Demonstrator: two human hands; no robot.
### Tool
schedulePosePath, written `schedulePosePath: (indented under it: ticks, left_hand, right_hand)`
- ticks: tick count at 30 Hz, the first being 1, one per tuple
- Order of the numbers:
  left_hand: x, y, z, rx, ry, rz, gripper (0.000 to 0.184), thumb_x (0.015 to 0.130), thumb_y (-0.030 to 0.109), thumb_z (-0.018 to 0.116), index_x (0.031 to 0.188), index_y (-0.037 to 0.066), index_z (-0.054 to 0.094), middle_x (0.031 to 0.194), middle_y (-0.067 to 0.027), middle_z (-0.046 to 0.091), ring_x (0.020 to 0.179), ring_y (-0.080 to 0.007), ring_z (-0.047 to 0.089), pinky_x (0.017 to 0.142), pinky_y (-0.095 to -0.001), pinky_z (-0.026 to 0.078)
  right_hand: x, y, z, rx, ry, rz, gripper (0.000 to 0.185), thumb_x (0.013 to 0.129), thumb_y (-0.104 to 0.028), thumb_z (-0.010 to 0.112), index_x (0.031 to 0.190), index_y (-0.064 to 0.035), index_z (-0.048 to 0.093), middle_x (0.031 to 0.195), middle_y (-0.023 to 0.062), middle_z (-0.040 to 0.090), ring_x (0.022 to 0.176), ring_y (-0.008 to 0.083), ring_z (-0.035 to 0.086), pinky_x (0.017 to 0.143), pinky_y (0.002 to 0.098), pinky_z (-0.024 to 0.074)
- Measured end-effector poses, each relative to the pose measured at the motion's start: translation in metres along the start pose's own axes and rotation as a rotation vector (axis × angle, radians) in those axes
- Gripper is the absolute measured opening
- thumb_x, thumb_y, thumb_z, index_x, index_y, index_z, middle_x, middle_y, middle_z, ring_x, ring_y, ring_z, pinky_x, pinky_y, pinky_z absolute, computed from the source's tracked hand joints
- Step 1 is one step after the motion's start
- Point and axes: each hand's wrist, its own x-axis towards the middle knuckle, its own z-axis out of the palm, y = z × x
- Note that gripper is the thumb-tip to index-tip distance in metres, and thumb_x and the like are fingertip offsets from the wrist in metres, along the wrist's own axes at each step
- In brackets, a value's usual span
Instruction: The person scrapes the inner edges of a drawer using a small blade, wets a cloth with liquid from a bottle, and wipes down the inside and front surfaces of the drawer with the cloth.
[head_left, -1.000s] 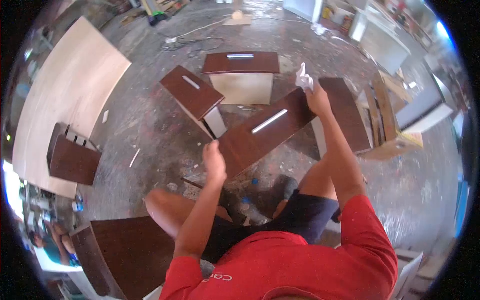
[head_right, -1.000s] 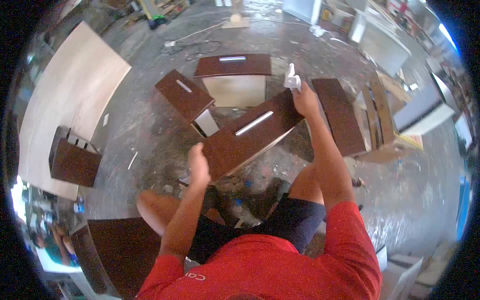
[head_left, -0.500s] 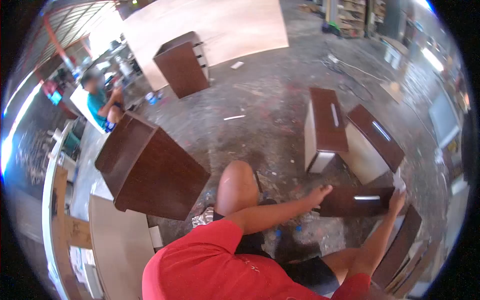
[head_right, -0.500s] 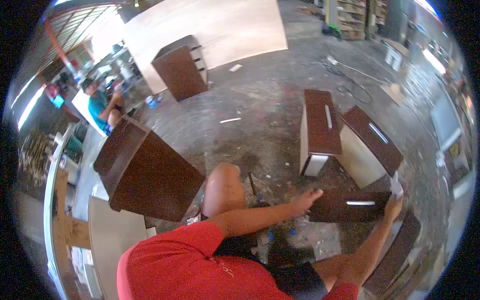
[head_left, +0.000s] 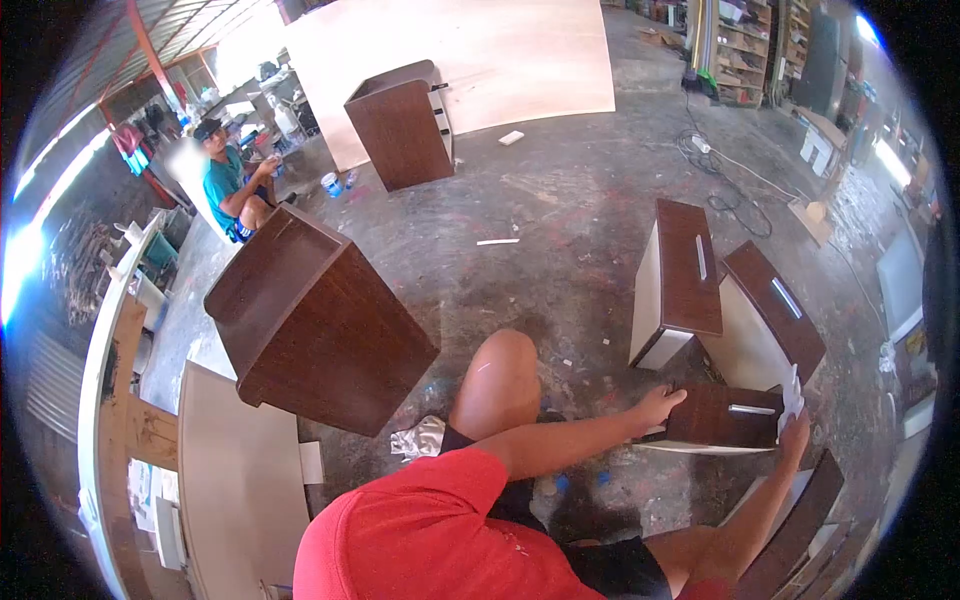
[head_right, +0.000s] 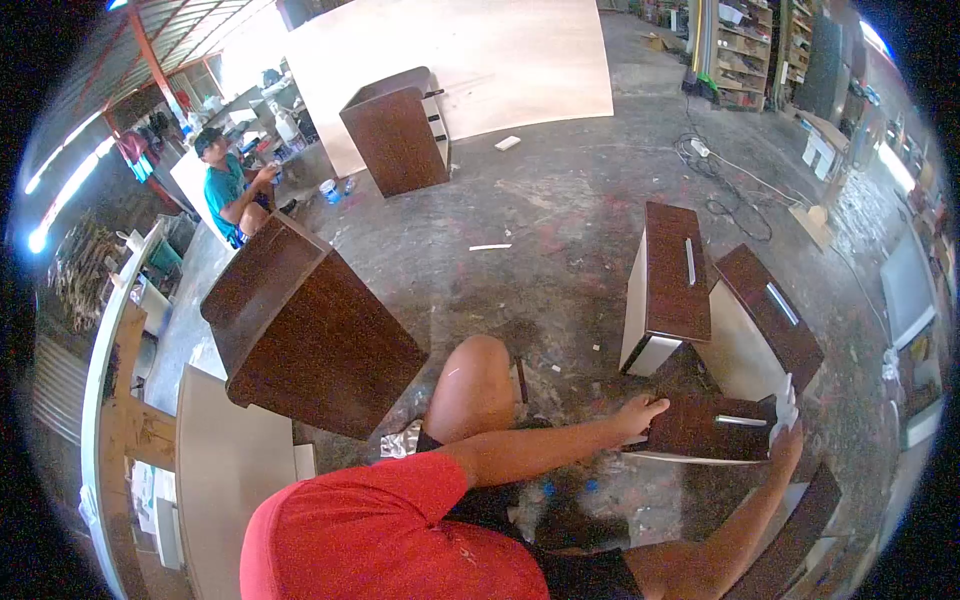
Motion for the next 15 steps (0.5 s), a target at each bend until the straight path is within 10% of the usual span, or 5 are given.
schedulePosePath:
  ticks: [9, 15]
  left_hand:
    - [0.005, -0.021, 0.003, -0.036, 0.098, 0.024, 0.045, 0.106, 0.054, 0.063, 0.114, 0.010, 0.067, 0.079, 0.0036, 0.053, 0.067, -0.0119, 0.053, 0.061, -0.0314, 0.050]
    - [0.015, -0.037, 0.003, 0.014, 0.114, 0.012, 0.045, 0.106, 0.053, 0.064, 0.106, 0.008, 0.063, 0.087, -0.0033, 0.060, 0.072, -0.0137, 0.060, 0.058, -0.0355, 0.053]
  right_hand:
    - [-0.046, -0.076, -0.042, 0.147, -0.133, -0.069, 0.043, 0.100, -0.009, 0.057, 0.141, 0.0025, 0.060, 0.127, 0.0281, 0.071, 0.122, 0.0458, 0.067, 0.103, 0.0516, 0.0511]
    - [-0.059, -0.108, -0.068, 0.248, -0.206, -0.035, 0.043, 0.098, -0.008, 0.061, 0.140, 0.0009, 0.061, 0.125, 0.0244, 0.072, 0.120, 0.0408, 0.069, 0.101, 0.0489, 0.0523]
